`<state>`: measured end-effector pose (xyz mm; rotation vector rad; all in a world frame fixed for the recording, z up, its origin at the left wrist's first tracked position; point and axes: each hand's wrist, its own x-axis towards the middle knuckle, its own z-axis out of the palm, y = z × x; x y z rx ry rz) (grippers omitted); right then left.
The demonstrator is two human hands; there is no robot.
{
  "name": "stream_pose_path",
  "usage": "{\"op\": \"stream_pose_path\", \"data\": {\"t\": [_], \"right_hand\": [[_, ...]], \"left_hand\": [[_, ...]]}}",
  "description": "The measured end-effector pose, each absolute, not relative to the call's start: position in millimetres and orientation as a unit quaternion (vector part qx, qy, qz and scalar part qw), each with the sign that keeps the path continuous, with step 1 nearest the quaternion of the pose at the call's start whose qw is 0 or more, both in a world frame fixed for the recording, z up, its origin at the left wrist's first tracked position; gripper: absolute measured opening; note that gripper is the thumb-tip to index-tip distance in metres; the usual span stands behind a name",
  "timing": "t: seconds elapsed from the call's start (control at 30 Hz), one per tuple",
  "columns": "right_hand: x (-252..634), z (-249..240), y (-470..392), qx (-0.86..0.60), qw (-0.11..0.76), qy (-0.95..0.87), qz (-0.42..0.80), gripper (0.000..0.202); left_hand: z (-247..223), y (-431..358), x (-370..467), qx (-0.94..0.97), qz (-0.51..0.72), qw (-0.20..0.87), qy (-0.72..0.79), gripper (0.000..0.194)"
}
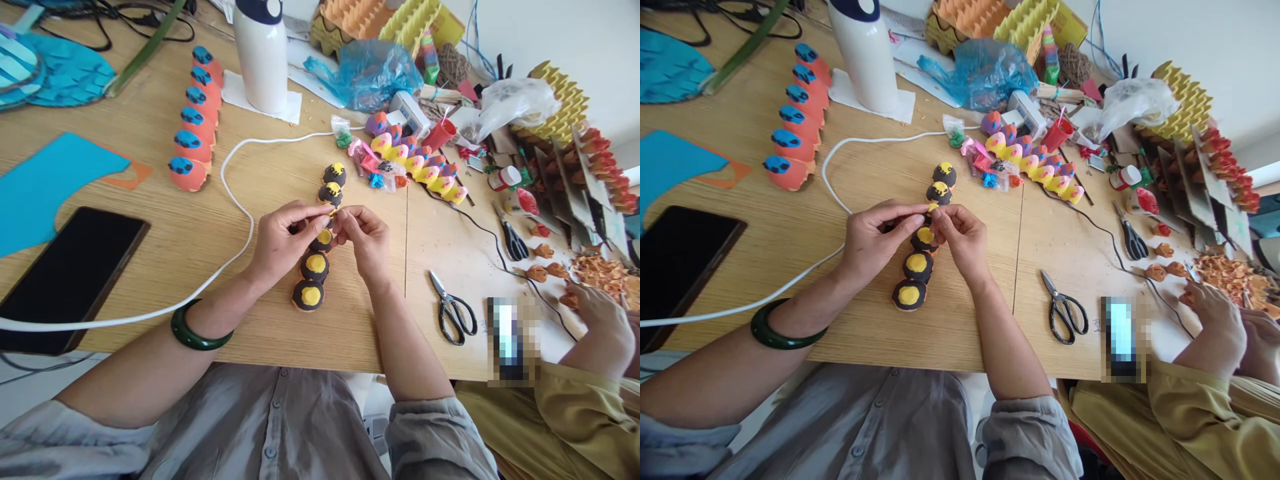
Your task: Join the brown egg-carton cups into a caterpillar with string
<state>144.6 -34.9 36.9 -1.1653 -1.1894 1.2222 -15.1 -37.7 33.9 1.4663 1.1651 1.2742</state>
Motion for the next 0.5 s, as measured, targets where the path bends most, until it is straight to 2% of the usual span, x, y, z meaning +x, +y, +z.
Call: {"op": "stream_pose_path", "data": {"t": [0.27, 0.5], "right_hand": [[146.8, 34.2, -32.9, -0.481, 0.537, -0.478, 0.502, 0.041], [146.5, 33.2, -32.8, -0.485, 0.527, -0.480, 0.507, 0.045]], "left_hand": [[30.7, -34.6, -14.6, 0.485, 0.511, 0.506, 0.498, 0.021], [29.6, -34.0, -14.1, 0.472, 0.513, 0.515, 0.499, 0.020]]}}
